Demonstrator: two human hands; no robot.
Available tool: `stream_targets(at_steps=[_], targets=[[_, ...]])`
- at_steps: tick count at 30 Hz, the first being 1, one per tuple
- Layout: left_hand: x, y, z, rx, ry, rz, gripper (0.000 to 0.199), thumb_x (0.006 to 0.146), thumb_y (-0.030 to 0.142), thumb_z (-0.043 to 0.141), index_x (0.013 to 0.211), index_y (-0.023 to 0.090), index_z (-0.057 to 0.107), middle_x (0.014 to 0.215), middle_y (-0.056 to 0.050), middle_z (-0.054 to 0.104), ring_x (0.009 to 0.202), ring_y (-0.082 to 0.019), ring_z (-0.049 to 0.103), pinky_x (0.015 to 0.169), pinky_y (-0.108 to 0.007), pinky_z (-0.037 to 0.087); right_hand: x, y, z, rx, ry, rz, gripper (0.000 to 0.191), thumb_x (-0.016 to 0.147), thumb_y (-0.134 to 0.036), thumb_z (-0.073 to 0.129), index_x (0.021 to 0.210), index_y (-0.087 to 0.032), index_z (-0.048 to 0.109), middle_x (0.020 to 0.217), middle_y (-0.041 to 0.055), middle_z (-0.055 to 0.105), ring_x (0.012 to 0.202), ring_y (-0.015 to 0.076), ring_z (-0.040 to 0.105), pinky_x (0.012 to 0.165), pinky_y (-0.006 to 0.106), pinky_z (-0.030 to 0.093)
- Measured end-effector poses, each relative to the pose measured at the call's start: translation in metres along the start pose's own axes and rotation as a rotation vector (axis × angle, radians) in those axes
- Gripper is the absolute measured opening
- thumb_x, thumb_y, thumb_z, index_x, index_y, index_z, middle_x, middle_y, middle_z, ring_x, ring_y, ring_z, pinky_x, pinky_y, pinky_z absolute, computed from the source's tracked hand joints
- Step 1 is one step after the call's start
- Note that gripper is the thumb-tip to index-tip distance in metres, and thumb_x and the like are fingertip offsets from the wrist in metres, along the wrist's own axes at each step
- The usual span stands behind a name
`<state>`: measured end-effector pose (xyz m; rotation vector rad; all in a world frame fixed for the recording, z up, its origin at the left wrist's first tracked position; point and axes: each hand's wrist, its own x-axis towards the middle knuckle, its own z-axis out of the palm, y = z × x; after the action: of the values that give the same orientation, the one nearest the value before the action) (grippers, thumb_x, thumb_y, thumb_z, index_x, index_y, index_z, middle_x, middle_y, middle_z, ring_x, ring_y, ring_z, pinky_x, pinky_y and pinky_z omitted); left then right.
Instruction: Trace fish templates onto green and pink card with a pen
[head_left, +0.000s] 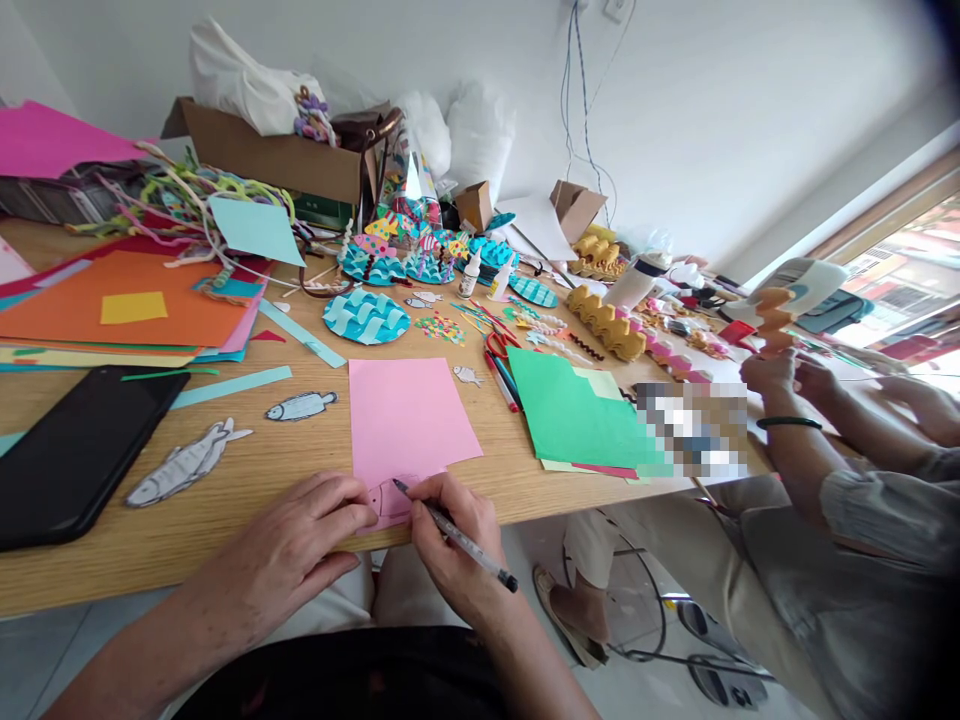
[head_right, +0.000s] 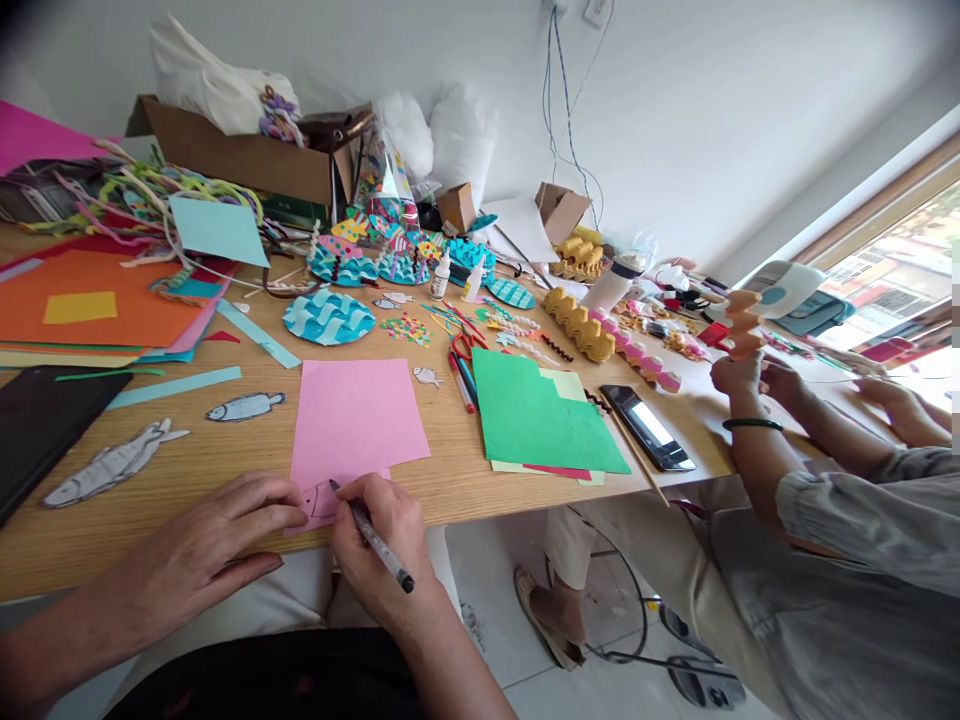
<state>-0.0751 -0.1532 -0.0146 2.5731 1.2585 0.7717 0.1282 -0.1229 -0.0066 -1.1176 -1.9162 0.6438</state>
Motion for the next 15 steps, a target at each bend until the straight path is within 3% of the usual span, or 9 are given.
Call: stream_targets(at_steps=[15], targets=[[0.0017, 0.0014, -0.0016, 0.015, 0.018, 0.02, 0.03, 0.085, 0.007, 0.052, 0.109, 0.023, 0.059, 0.109, -0.002, 0.058, 0.1, -0.017, 0.056, 0.089, -0.026, 0.046, -0.0005, 0.0013, -0.0008, 0.007, -0.043, -0.027, 0.012, 0.078, -0.014, 0.05, 0.079, -0.017, 0.062, 0.06, -0.0014, 0.059, 0.053, 0.0112, 0.054, 0.055, 0.021, 0.041]])
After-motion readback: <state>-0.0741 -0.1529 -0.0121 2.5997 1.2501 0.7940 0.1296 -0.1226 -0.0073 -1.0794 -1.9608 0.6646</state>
